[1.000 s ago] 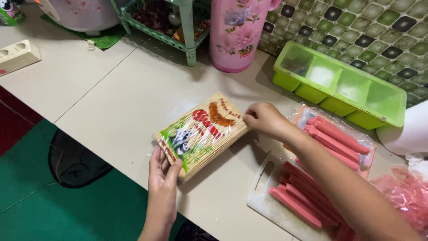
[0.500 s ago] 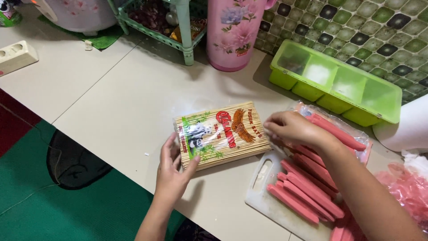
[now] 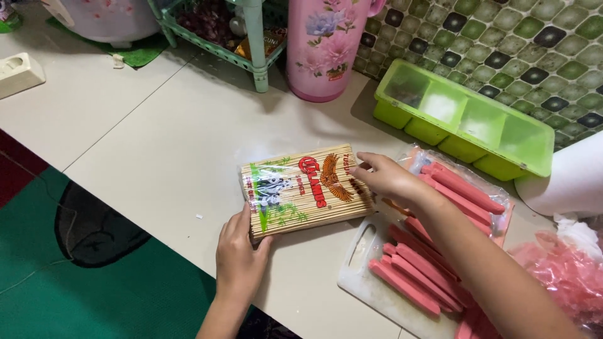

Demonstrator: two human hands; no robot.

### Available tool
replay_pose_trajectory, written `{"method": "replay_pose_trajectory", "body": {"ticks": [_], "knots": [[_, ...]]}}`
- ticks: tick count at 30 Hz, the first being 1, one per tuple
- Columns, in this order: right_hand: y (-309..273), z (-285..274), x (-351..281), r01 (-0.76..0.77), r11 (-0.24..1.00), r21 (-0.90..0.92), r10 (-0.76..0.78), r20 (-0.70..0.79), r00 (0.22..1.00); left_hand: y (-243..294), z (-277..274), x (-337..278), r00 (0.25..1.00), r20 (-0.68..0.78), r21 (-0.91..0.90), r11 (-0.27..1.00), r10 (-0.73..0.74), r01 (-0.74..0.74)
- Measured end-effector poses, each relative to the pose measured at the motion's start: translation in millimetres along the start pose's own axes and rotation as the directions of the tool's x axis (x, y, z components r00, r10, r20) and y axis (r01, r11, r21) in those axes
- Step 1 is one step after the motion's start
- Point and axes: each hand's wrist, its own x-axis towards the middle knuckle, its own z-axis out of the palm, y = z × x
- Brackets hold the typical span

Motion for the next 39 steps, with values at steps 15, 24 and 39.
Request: {"method": "replay_pose_trajectory", "body": {"ticks": [15,24,39], "knots": [[-10.8,4.7,-10.7,-0.075,0.936,0.345,0.065,0.041,0.997,32.3,-37.7,15.8,0.915,0.266,-0.266,0.889,-0.303,0.372],[39.5,-30.7,-33.5,0.412,0.868,-0.279,-0.395,0.117,0.911,21.5,-29.0,27.7,0.995,0.091,0.003,0.999,-0.032,0.032],[111.4,-14.8,-114.7,0.164,0.536,-0.828,0.035,0.215,0.976,34.2,28.2,-4.9,0.947,-0.157,0.171,0.952,0.281,-0.254]]}}
